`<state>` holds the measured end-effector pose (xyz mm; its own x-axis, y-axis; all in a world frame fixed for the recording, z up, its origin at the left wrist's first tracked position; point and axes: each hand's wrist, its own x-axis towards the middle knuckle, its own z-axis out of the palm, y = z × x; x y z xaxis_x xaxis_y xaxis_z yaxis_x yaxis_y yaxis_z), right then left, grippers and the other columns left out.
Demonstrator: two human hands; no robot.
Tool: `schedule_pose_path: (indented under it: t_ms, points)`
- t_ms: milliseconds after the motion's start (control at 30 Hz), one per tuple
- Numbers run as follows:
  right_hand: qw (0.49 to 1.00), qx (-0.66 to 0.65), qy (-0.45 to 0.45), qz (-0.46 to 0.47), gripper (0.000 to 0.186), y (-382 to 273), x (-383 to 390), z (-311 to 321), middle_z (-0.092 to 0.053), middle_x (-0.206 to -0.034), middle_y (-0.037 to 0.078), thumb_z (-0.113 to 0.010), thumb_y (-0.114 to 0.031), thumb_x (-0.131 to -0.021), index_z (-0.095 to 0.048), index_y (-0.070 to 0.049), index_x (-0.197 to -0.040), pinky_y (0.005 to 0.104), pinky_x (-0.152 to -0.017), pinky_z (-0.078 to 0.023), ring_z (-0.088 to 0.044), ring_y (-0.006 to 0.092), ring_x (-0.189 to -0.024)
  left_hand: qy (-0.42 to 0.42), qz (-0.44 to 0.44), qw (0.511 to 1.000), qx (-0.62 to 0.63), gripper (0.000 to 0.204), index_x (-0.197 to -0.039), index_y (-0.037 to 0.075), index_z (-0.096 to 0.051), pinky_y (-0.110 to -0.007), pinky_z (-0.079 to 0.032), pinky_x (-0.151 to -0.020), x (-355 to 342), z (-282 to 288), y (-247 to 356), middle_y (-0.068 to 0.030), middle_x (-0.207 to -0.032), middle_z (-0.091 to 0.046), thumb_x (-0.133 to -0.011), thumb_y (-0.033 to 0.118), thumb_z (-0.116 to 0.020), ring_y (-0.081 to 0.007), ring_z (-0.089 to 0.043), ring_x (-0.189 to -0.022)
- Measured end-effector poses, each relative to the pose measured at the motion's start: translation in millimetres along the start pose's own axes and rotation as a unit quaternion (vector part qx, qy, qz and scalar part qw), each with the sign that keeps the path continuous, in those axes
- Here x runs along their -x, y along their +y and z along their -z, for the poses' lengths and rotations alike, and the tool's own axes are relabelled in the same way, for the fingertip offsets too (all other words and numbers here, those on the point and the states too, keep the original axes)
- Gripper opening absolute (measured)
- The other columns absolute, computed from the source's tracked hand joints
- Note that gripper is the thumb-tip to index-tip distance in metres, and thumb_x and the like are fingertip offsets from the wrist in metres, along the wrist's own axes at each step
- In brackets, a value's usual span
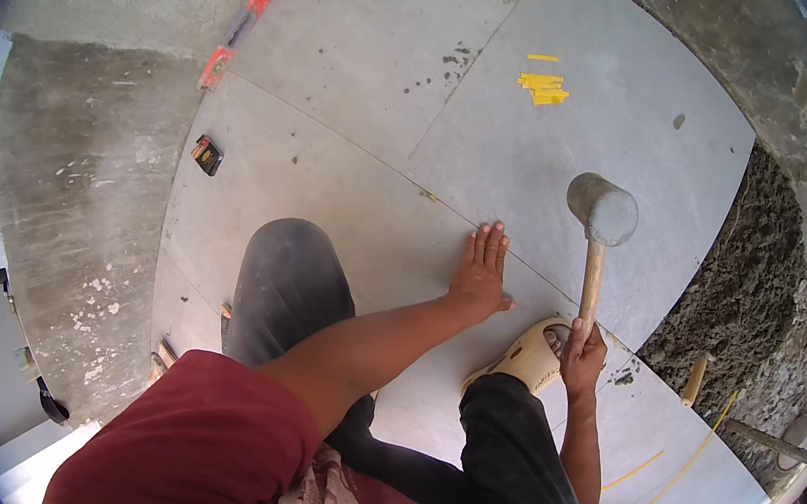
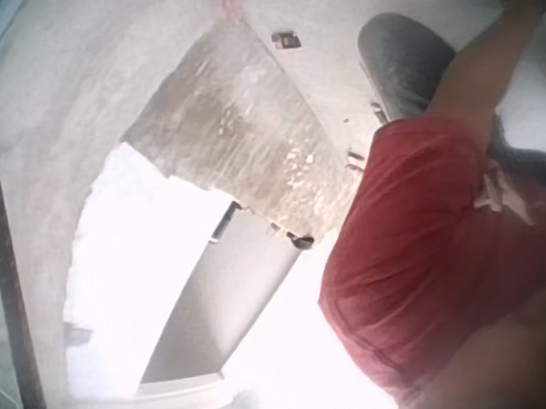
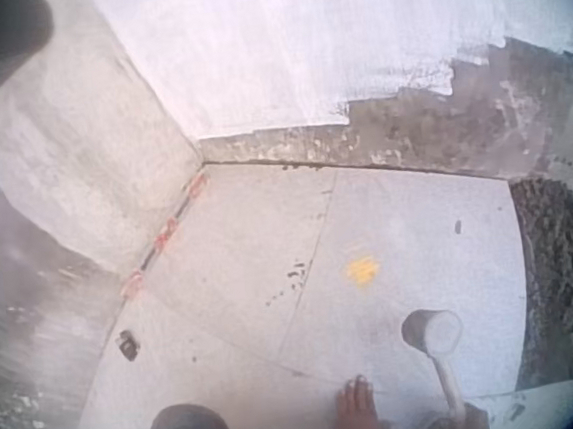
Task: The person places a large tile onto a bed of mortar, uses a rubber mallet to tap it into place, and inserts yellow tile spacers between tiles to maintain even gaps.
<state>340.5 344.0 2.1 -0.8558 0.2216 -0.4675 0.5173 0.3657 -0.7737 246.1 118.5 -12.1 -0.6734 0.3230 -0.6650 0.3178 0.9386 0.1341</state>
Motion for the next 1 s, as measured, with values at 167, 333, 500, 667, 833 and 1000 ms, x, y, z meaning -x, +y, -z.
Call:
schedule_pose_path:
  t_ms: [167,333,500,667,833,1000]
  points:
    - [0.986,-0.063,0.100,0.118,0.044,-25,-2,-15,-0.043,-0.059,-0.003,-0.049,-0.043,-0.106,-0.047,-0.007,-0.080,0.0263,-0.045,-0.031,-0.036,0.0048,-0.050,0.011,-0.003,1.000,-0.001,0.115,-0.154,-0.012,-0.015,-0.053,-0.003,-0.124,-3,-7,-10,-0.0313,-0.164,-0.003,-0.086,0.070,-0.057,-0.0447,-0.003,-0.153]
    - [0.998,-0.032,0.055,-0.002,0.044,10,-43,1,-0.043,-0.056,-0.002,-0.050,-0.045,-0.105,-0.050,-0.006,-0.084,0.0260,-0.040,-0.033,-0.038,0.0065,-0.044,0.003,-0.004,1.000,-0.008,0.112,-0.154,-0.012,-0.018,-0.054,-0.005,-0.123,-4,8,-3,-0.0331,-0.162,-0.008,-0.087,0.069,-0.056,-0.0454,-0.007,-0.152]
    - [0.983,-0.165,0.075,0.024,0.041,-115,-70,47,-0.043,-0.054,0.000,-0.050,-0.044,-0.105,-0.047,-0.008,-0.084,0.0243,-0.033,-0.034,-0.039,0.0060,-0.037,-0.042,0.002,0.998,-0.055,0.110,-0.154,-0.007,-0.024,-0.057,-0.011,-0.121,-54,78,13,-0.0313,-0.162,-0.016,-0.083,0.066,-0.066,-0.0433,-0.015,-0.151]
    - [0.948,-0.210,0.177,0.160,0.041,-184,-117,64,-0.045,-0.058,0.000,-0.048,-0.044,-0.106,-0.049,-0.006,-0.091,0.0233,-0.035,-0.034,-0.040,0.0055,-0.041,0.089,-0.059,0.984,-0.140,0.121,-0.159,0.002,-0.018,-0.055,-0.013,-0.121,-137,135,-7,-0.0254,-0.164,-0.015,-0.073,0.063,-0.078,-0.0432,-0.017,-0.151]
    - [0.932,-0.141,0.254,0.215,0.046,-103,-204,42,-0.045,-0.058,0.001,-0.046,-0.047,-0.105,-0.050,-0.005,-0.090,0.0266,-0.035,-0.036,-0.041,0.0083,-0.040,0.027,-0.063,0.983,-0.173,0.130,-0.160,0.004,-0.011,-0.052,-0.014,-0.122,-165,136,5,-0.0253,-0.165,-0.011,-0.068,0.058,-0.084,-0.0439,-0.016,-0.151]
    - [0.989,-0.077,0.125,0.030,0.050,-143,-219,56,-0.041,-0.054,-0.001,-0.046,-0.051,-0.105,-0.047,-0.006,-0.082,0.0267,-0.033,-0.035,-0.036,0.0072,-0.037,0.010,-0.042,0.984,-0.172,0.131,-0.160,0.004,-0.011,-0.050,-0.016,-0.122,-166,136,2,-0.0262,-0.165,-0.008,-0.067,0.054,-0.087,-0.0448,-0.018,-0.151]
